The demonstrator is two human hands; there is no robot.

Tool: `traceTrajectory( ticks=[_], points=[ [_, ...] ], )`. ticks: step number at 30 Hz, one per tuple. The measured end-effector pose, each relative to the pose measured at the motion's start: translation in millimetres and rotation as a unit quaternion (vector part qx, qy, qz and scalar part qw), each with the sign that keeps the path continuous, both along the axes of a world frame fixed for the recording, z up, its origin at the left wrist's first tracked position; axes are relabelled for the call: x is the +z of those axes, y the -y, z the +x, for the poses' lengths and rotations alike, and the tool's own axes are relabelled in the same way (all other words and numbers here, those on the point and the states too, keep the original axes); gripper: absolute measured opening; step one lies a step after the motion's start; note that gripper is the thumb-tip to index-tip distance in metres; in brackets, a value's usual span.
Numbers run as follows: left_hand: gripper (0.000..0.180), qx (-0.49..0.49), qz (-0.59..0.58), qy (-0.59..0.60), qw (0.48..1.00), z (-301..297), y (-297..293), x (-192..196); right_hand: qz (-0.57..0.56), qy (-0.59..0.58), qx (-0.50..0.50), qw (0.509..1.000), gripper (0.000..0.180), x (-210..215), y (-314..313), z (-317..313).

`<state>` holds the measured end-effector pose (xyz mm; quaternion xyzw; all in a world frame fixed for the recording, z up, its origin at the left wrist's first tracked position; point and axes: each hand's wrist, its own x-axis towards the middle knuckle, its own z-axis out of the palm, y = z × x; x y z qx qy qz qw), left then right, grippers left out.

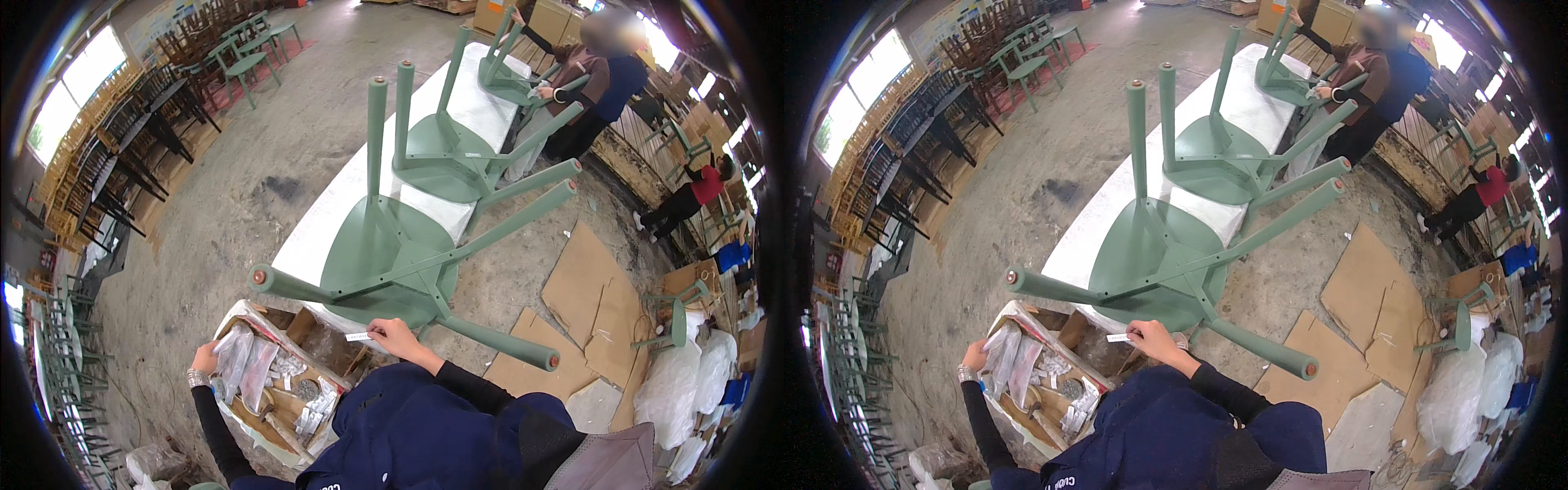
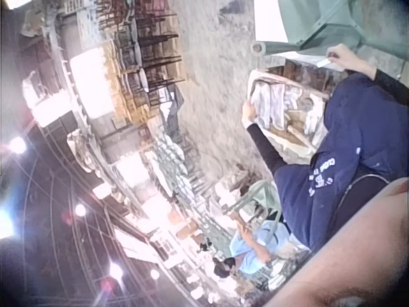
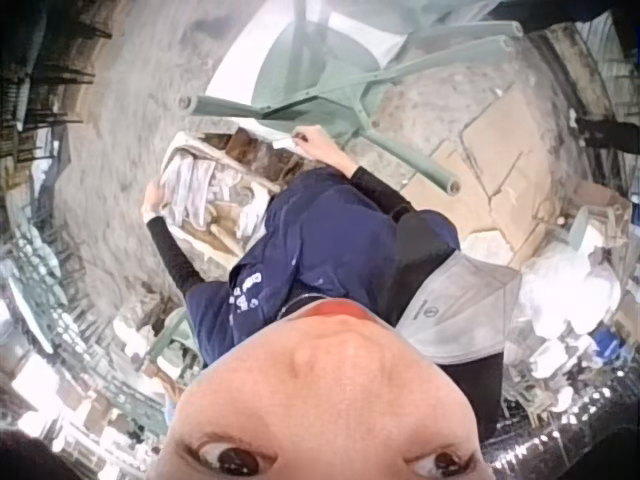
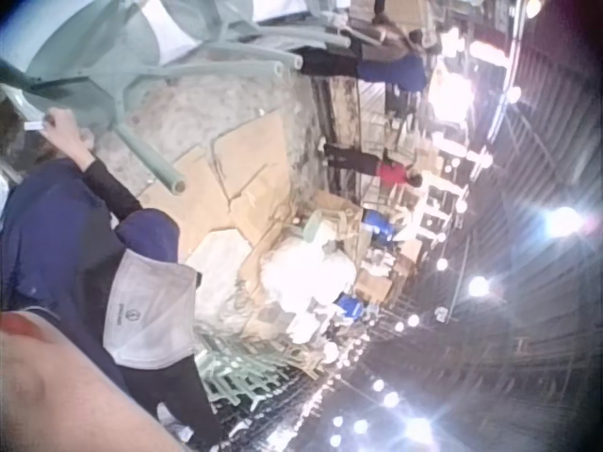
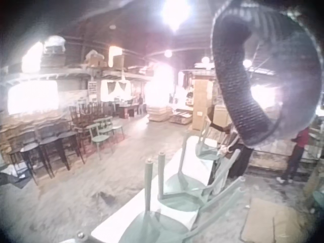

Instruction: The person repeatedly picks up green plastic chairs, places them upside down on a work surface, and applies a small white label to the underside of the seat. They then move the labeled chair aside and repeat the process with another chair.

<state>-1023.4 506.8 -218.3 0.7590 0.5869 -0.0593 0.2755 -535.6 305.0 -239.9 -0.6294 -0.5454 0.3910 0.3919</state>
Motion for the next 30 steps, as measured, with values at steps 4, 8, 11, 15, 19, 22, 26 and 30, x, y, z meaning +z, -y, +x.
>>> traceTrajectory(
  ticks=[4, 8, 11, 15, 19, 22, 26, 30],
  points=[
    [0.039, 0.072, 0.040, 0.092, 0.992, -36, -1, -42, 0.022, -0.014, -0.015, 1.000, 0.012, -6, -2, 0],
    [0.039, 0.111, 0.064, 0.144, 0.981, -42, 1, -55, 0.024, -0.021, -0.021, 0.999, 0.012, -8, 1, 0],
    [0.042, 0.126, 0.184, -0.110, 0.969, 3, 15, -24, 0.010, -0.002, -0.033, 0.999, 0.012, -9, 4, 7],
    [0.068, 0.103, 0.235, 0.080, 0.963, 39, 55, 43, -0.007, 0.003, -0.037, 0.999, 0.013, -1, 6, 8],
    [0.125, -0.044, 0.098, 0.074, 0.991, 81, 120, 65, -0.010, 0.006, -0.027, 1.000, 0.013, -11, 2, 3],
    [0.116, -0.023, 0.178, -0.095, 0.979, 87, 135, 8, 0.023, 0.033, 0.000, 0.999, 0.013, -8, -5, 2],
    [0.014, 0.036, 0.263, -0.099, 0.959, 76, 99, 8, -0.013, -0.032, 0.010, 0.999, 0.010, -6, -5, -8],
    [0.006, 0.012, 0.292, -0.068, 0.954, 24, 74, 21, -0.022, -0.033, 0.048, 0.998, 0.010, -8, -7, -17]
  ],
)
